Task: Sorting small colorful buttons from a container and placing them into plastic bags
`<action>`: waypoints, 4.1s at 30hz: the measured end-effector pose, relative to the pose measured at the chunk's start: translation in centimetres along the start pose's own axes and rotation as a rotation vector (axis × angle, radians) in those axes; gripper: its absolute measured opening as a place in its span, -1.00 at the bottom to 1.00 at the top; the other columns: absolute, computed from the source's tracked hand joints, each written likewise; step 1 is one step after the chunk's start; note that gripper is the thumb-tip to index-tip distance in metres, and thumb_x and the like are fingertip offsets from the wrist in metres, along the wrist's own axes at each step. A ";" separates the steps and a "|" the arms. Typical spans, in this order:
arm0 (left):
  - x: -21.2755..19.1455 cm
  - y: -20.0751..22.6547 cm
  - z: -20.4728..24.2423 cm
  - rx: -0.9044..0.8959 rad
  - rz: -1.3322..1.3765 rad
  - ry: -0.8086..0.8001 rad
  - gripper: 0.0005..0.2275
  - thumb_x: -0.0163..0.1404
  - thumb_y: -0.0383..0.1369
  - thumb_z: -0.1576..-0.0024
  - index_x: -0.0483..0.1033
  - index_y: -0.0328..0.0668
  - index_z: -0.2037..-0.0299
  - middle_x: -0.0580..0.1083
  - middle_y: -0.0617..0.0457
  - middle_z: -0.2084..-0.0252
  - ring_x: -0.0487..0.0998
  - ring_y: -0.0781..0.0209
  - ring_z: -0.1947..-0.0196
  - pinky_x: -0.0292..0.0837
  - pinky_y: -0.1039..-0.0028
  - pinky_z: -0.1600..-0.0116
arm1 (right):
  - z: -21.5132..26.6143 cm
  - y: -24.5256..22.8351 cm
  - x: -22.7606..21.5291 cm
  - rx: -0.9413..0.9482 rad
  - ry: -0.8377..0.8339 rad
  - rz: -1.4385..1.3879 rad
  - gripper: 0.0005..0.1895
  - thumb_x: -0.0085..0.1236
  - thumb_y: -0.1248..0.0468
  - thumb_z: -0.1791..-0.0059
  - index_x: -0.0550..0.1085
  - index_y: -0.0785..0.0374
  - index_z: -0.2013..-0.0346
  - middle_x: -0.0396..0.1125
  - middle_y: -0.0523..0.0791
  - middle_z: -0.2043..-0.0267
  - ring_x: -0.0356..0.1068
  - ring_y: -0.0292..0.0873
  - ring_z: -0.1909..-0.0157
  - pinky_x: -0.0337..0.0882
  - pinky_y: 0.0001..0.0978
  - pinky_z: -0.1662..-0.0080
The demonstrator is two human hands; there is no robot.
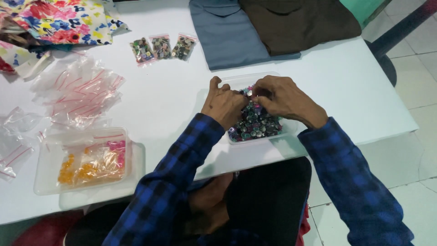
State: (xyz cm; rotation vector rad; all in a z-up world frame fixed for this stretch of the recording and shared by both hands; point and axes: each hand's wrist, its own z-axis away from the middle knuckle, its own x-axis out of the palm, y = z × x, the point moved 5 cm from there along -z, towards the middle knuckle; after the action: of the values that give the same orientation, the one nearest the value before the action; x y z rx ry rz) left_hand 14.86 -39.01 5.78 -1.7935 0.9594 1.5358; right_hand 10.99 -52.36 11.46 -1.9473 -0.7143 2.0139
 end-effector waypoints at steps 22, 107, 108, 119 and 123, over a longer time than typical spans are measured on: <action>4.4 1.9 -0.3 0.044 0.236 -0.056 -0.93 0.07 -0.33 -0.03 0.62 0.14 0.39 0.57 0.17 0.41 0.62 0.01 0.28 0.28 0.08 -0.05 | 3.1 0.6 -1.5 -0.045 0.151 -0.104 -0.79 0.21 0.43 0.01 0.60 0.34 0.07 0.50 0.17 0.17 0.51 0.17 0.16 0.47 -0.06 0.17; -0.3 -0.5 -1.0 -0.211 1.344 0.407 -0.85 0.28 -0.42 -0.03 0.66 -0.12 0.21 0.59 -0.13 0.05 0.62 -0.03 0.01 0.61 0.36 0.11 | 6.2 -1.2 0.4 -0.102 0.783 -0.387 -0.83 0.23 0.51 -0.03 0.57 0.39 0.07 0.49 0.11 0.18 0.56 0.05 0.11 0.64 -0.25 0.17; -0.5 -0.6 -0.9 -0.223 1.303 0.437 -0.86 0.26 -0.44 -0.06 0.65 -0.13 0.20 0.58 -0.17 0.02 0.61 -0.15 -0.03 0.61 0.28 0.09 | 6.2 -0.8 0.5 -0.075 0.797 -0.407 -0.83 0.25 0.50 -0.03 0.56 0.41 0.08 0.48 0.12 0.17 0.56 0.05 0.11 0.64 -0.26 0.17; 3.0 -0.8 -5.9 -0.151 0.394 0.119 -0.85 0.13 -0.42 -0.08 0.58 0.01 0.16 0.60 0.06 0.37 0.68 -0.09 0.30 0.64 0.13 0.22 | 6.1 -0.8 0.9 -0.041 0.793 -0.404 -0.83 0.25 0.50 -0.03 0.55 0.43 0.08 0.46 0.11 0.14 0.56 0.05 0.10 0.66 -0.28 0.18; 4.4 -0.7 -6.9 -0.122 0.422 0.132 -0.84 0.05 -0.55 -0.06 0.62 -0.19 0.19 0.57 -0.06 0.44 0.67 -0.18 0.38 0.65 0.12 0.30 | 6.0 -0.3 1.4 -0.032 0.792 -0.452 -0.83 0.26 0.49 -0.02 0.55 0.41 0.08 0.47 0.08 0.13 0.55 0.00 0.07 0.66 -0.31 0.17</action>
State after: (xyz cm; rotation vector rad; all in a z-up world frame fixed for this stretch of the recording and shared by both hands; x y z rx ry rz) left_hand 19.70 -44.86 2.58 -1.8789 1.4060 1.7742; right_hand 4.98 -52.47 10.32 -2.1090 -0.8534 0.8669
